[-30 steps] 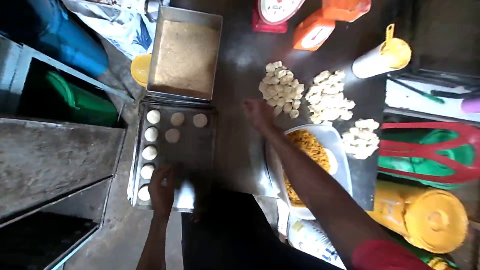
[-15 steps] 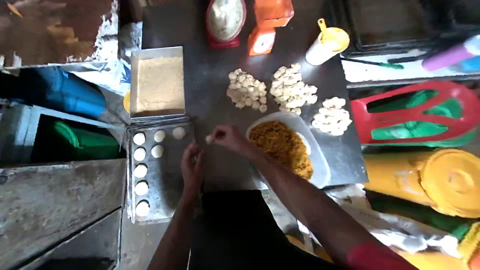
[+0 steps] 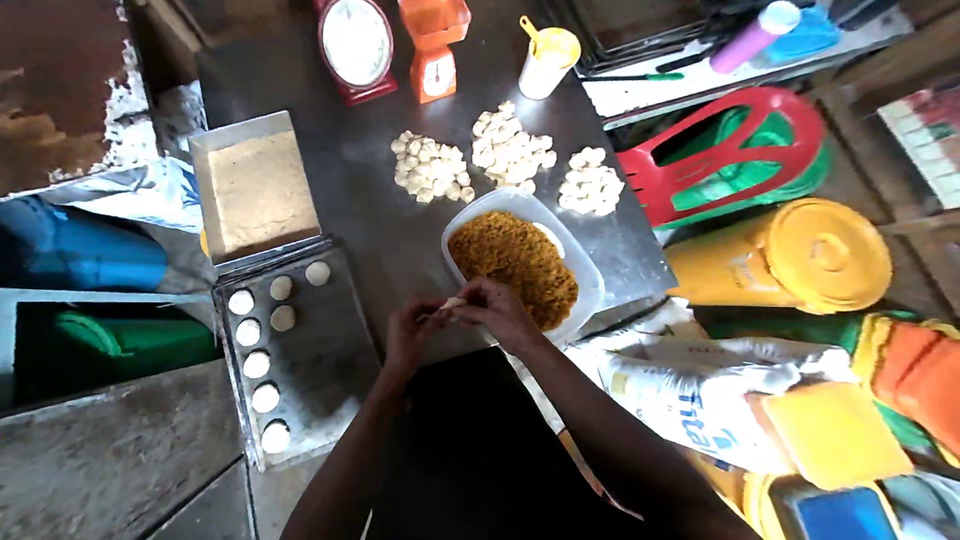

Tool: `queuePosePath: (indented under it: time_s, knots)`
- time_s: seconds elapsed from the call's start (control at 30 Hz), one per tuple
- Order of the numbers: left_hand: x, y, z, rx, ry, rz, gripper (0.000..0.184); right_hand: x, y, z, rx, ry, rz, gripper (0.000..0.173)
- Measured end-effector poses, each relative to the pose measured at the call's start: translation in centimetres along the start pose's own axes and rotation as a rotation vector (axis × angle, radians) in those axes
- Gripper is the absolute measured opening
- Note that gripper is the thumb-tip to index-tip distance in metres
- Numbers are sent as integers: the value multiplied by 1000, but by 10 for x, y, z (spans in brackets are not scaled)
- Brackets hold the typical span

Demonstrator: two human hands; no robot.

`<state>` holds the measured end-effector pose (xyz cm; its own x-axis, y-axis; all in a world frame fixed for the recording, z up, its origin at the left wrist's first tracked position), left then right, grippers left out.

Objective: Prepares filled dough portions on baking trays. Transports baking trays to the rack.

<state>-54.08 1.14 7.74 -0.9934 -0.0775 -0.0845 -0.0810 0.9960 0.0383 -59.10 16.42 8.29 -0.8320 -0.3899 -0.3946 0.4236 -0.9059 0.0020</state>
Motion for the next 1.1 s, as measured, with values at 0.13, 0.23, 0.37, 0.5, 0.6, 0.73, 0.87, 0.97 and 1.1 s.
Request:
queuePosePath:
  time_s: [0.13, 0.23, 0.37, 0.5, 0.6, 0.73, 0.87, 0.97, 1.1]
  knots:
    - [2, 19, 18, -135, -98, 44, 17, -9, -10, -35, 207, 108, -33, 33]
    - [0, 36, 34, -328, -300, 63, 13, -12, -16, -47, 97, 75, 79, 22]
    - [2, 56, 51, -421, -432, 42, 15, -1, -43, -54, 313, 292, 196, 14]
    - [19, 32, 56, -221, -382, -54, 37, 61, -128, -29, -321, 45, -122, 21]
    - [19, 2, 54, -57, -374, -115, 35, 100, -138, -35, -817, -91, -122, 35]
    - [15, -24, 48, 33, -349, -188, 31, 101, -76, -61, -1187, -107, 188, 49]
    - [17, -21, 46, -24, -346, -250, 29, 101, -61, -71, -1329, -227, 176, 42]
    - [20, -12, 36, -37, -302, -219, 27, 113, -89, -51, -1120, -184, 53, 26]
    - [24, -10, 23, 19, -230, -190, 26, 98, -121, -35, -815, -1, 14, 25]
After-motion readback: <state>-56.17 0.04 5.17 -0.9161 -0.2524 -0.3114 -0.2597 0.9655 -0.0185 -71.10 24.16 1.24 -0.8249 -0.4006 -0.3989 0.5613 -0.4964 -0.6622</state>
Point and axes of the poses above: each hand's wrist, its own x-axis towards the middle knuckle, its own y-axis out of the palm, z = x × y, the point moved 10 cm from there along x, towards the middle knuckle, and after that the axes turned 1 degree about -x, right-handed, at the moved point
